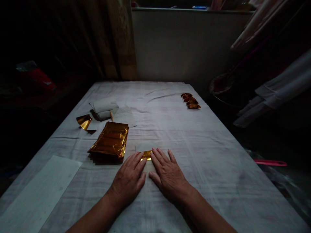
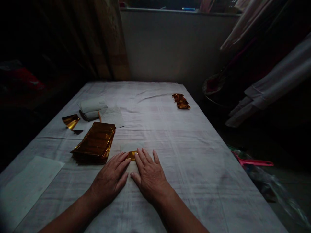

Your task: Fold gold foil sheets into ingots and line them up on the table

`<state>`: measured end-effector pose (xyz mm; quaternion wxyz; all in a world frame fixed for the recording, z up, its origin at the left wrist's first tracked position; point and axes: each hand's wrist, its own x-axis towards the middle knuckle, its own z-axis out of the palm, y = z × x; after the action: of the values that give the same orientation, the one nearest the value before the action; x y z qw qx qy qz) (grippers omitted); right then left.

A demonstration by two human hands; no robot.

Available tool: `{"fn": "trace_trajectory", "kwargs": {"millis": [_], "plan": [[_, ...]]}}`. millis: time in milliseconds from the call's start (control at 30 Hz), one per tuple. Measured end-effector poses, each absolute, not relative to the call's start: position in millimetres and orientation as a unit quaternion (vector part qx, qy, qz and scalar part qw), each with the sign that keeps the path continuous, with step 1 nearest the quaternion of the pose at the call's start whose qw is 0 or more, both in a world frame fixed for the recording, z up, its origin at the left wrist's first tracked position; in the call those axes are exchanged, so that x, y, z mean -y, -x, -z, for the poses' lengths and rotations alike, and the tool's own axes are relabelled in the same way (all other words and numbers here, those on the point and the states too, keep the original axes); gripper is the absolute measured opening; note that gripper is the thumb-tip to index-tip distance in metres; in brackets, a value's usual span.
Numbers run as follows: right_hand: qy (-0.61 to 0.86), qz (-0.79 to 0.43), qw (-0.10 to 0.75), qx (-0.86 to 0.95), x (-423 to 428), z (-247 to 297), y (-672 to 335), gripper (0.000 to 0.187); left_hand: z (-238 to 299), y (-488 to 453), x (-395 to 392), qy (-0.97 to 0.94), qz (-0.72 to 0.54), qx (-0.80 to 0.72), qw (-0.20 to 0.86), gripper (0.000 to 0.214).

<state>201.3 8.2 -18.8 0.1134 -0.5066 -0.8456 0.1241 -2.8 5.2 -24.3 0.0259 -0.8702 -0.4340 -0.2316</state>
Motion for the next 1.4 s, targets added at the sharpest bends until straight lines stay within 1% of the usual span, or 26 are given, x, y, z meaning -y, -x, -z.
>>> {"fn": "trace_trajectory", "kwargs": {"millis": [67, 333, 467, 600, 800, 1033, 1267, 1400], "plan": [[0.504, -0.126, 0.110, 0.848, -9.0, 21.5, -208.6, 0.063, 21.0, 3.0, -5.1, 0.873, 0.220, 0.435, 0.027, 0.039], [0.504, -0.110, 0.139, 0.845, -7.0, 32.6, -215.9, 0.067, 14.5, 5.7, -4.2, 0.872, 0.172, 0.458, -0.002, 0.043], [0.507, -0.103, 0.140, 0.844, -5.8, 30.5, -213.8, 0.065, 14.4, 5.7, -3.6, 0.873, 0.169, 0.458, -0.014, 0.043], [0.543, -0.099, 0.125, 0.825, -3.1, 25.1, -205.6, 0.061, 17.0, 3.6, -3.9, 0.868, 0.179, 0.463, -0.014, 0.043], [0.580, -0.097, 0.102, 0.802, -2.5, 20.8, -194.0, 0.060, 27.5, 2.4, -8.4, 0.869, 0.206, 0.450, 0.003, 0.039], [0.620, -0.062, 0.065, 0.779, -32.8, 11.0, -189.9, 0.058, 41.1, -15.9, -40.3, 0.861, 0.199, 0.463, 0.067, 0.040], [0.596, -0.052, 0.095, 0.796, -55.9, 19.7, -200.2, 0.052, 42.7, -26.3, -64.8, 0.858, 0.237, 0.449, 0.078, 0.033], [0.545, -0.076, 0.107, 0.828, -55.5, 19.4, -198.9, 0.052, 40.2, -21.4, -62.6, 0.860, 0.228, 0.450, 0.072, 0.038]]}}
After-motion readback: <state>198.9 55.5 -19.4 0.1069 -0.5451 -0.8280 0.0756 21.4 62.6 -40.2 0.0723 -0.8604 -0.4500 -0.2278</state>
